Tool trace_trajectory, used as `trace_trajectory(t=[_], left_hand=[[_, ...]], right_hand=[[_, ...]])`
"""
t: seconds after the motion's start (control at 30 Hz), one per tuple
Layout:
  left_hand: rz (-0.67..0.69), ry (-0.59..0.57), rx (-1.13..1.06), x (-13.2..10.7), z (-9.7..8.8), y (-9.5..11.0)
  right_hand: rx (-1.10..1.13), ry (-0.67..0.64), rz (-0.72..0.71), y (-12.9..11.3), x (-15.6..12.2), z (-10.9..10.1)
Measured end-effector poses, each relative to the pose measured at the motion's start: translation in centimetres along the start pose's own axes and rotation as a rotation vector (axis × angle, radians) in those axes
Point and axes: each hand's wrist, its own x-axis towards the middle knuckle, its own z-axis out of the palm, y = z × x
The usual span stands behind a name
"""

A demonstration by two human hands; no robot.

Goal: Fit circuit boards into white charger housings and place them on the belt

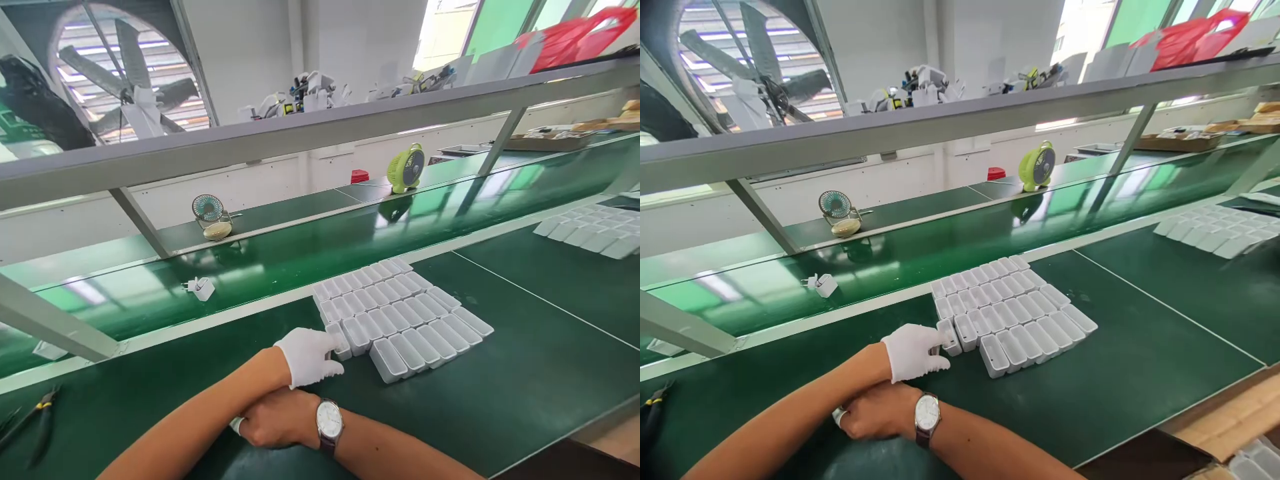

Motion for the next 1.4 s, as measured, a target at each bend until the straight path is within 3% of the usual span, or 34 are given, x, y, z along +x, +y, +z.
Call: trace_trajectory(t=[0.13,0.27,0.37,0.5,0.67,0.8,1.03,1.2,1.4], left_hand=[[0.006,0.105,0.125,-1.9,-0.4,-2.0],[-0.111,0.29,0.133,-5.5,-2.9,-6.6],[-0.224,0.341,0.086,-8.3,-4.0,-10.2],[-0.261,0.44,-0.048,-11.3,-3.1,-12.7],[-0.394,0.697,-0.284,-12.3,-0.7,-13.7],[-0.439,0.653,-0.447,-11.7,0.3,-14.5],[-0.393,0.658,-0.485,-11.1,0.5,-14.9],[-0.397,0.687,-0.519,-11.2,0.4,-14.7],[-0.445,0.64,-0.622,-11.2,0.1,-14.7]], right_hand=[[0.003,0.071,0.0,-0.2,-0.1,0.1],[0.055,0.168,0.0,0.0,0.0,0.3],[0.062,0.173,-0.014,0.3,0.0,0.5],[0.065,0.2,0.049,0.5,0.0,0.7],[0.121,0.104,0.104,0.8,0.1,0.1],[0.167,0.013,0.119,0.9,0.6,-0.8],[0.07,-0.073,0.109,0.6,2.5,-1.1],[0.056,0.02,0.146,0.3,2.8,0.7],[0.195,0.189,0.204,0.5,2.0,2.2]])
